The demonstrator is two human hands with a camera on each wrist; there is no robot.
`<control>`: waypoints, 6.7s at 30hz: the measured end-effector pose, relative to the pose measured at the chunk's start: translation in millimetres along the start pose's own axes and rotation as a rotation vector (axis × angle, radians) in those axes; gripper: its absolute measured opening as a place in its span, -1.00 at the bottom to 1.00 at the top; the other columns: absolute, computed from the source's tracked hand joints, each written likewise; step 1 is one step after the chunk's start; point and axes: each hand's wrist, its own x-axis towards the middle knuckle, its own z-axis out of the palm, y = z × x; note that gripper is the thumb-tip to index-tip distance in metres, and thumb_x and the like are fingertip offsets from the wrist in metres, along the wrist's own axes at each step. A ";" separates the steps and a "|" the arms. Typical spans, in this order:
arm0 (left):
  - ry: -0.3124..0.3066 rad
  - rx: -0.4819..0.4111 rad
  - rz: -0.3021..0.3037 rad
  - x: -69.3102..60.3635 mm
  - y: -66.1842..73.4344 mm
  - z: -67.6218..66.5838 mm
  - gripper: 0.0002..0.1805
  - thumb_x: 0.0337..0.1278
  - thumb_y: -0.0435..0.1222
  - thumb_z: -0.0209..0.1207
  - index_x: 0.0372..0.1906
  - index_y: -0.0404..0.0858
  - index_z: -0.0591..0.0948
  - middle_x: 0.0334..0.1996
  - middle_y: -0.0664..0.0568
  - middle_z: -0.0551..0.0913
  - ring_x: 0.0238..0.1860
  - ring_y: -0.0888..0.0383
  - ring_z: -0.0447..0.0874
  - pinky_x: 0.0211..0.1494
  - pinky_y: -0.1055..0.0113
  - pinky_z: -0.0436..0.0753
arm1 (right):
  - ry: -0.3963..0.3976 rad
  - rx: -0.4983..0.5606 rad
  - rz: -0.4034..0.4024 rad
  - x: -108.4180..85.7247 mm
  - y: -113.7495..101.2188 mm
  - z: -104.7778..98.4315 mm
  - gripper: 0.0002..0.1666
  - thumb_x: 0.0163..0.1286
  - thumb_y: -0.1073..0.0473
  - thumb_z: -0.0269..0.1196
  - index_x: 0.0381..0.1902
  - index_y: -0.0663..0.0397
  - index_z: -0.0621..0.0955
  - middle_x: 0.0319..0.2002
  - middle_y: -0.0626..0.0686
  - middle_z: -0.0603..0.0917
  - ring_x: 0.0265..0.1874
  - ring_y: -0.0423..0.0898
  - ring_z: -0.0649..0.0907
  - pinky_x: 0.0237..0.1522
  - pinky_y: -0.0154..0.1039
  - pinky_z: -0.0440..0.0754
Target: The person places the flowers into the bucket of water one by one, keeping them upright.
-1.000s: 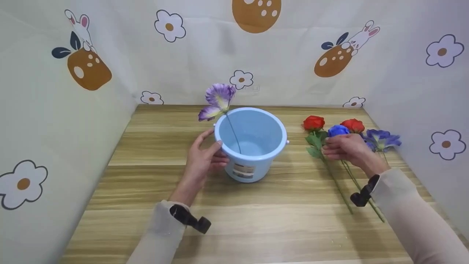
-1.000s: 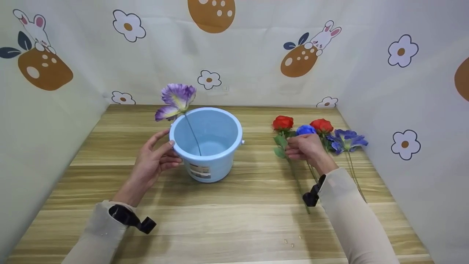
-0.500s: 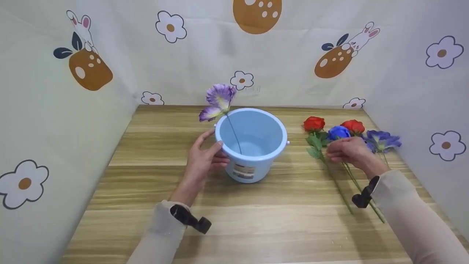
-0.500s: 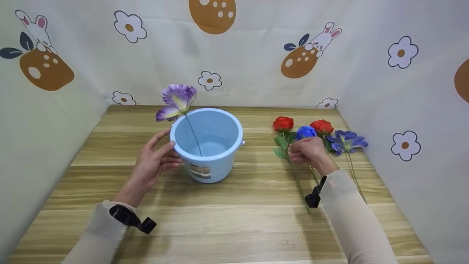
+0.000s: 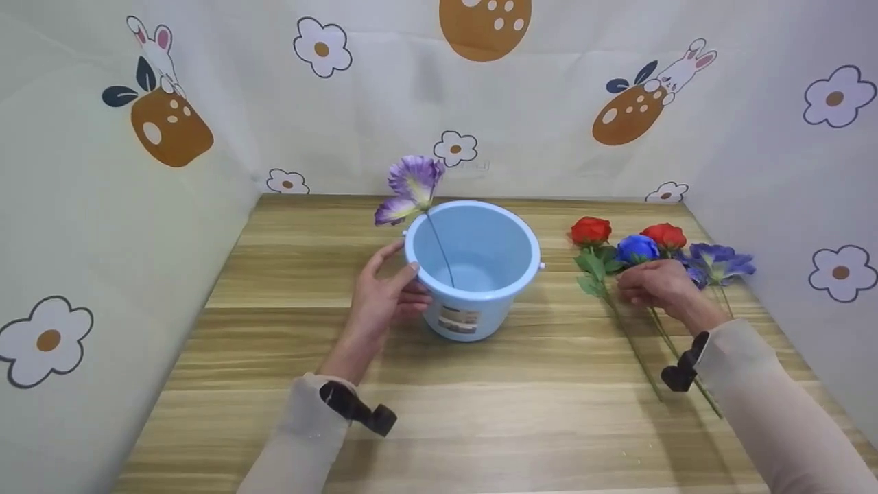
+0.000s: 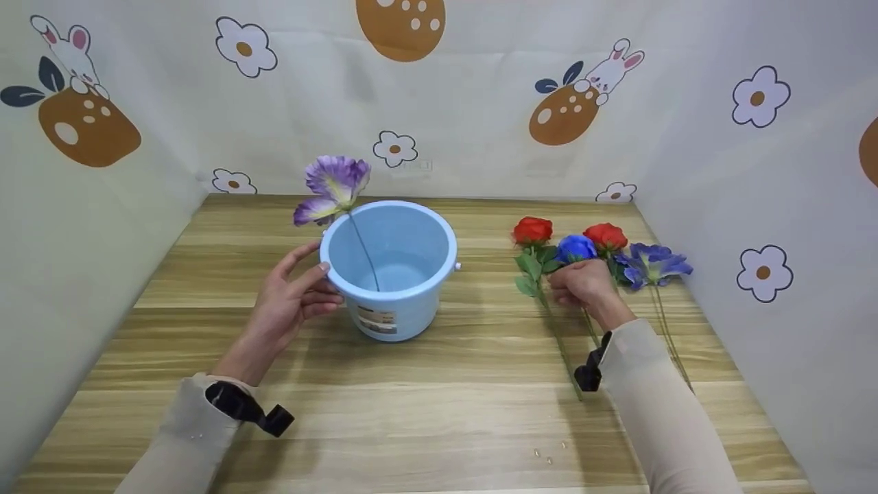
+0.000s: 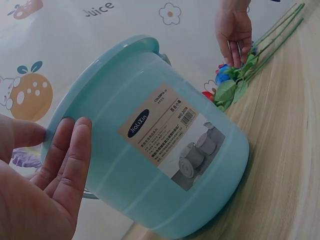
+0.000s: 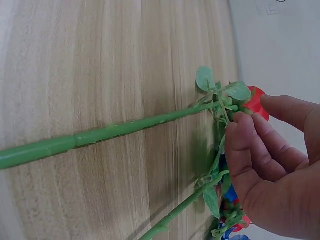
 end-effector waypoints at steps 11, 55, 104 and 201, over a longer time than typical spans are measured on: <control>-0.001 -0.007 -0.009 1.2 -1.3 -0.4 -0.37 0.48 -0.31 0.27 0.55 0.01 0.40 -0.52 -0.07 0.76 -0.53 0.09 0.80 -0.34 0.24 0.89 | 0.038 -0.141 -0.012 2.4 7.6 1.6 -0.52 0.48 0.24 0.32 0.22 0.49 0.59 -0.42 -0.18 0.72 -0.43 -0.29 0.65 -0.34 -0.40 0.76; -0.021 -0.017 0.014 -0.1 -2.7 -0.2 -0.40 0.50 -0.33 0.23 0.54 -0.02 0.41 -0.54 -0.05 0.74 -0.55 0.10 0.79 -0.38 0.28 0.87 | 0.056 -0.119 0.134 4.8 18.0 24.7 -0.77 0.37 0.16 0.47 -0.47 0.11 0.70 -0.67 -0.12 0.64 -0.69 -0.26 0.58 -0.66 -0.41 0.60; -0.024 -0.027 0.018 0.3 -3.0 -1.8 -0.36 0.50 -0.34 0.23 0.57 -0.02 0.38 -0.52 -0.05 0.75 -0.53 0.10 0.80 -0.36 0.27 0.88 | 0.094 -0.169 0.129 4.1 24.6 32.9 -0.59 0.25 0.14 0.45 -0.74 -0.15 0.55 -0.79 -0.17 0.43 -0.75 -0.25 0.42 -0.73 -0.40 0.39; -0.025 -0.048 0.022 0.1 -3.7 -1.1 -0.38 0.51 -0.36 0.22 0.56 -0.10 0.38 -0.59 -0.01 0.73 -0.59 0.14 0.78 -0.42 0.31 0.86 | -0.208 0.219 0.027 -11.4 4.8 51.8 -0.81 0.42 0.32 0.40 -0.08 0.14 0.62 -0.29 -0.10 0.77 -0.38 -0.26 0.71 -0.33 -0.34 0.85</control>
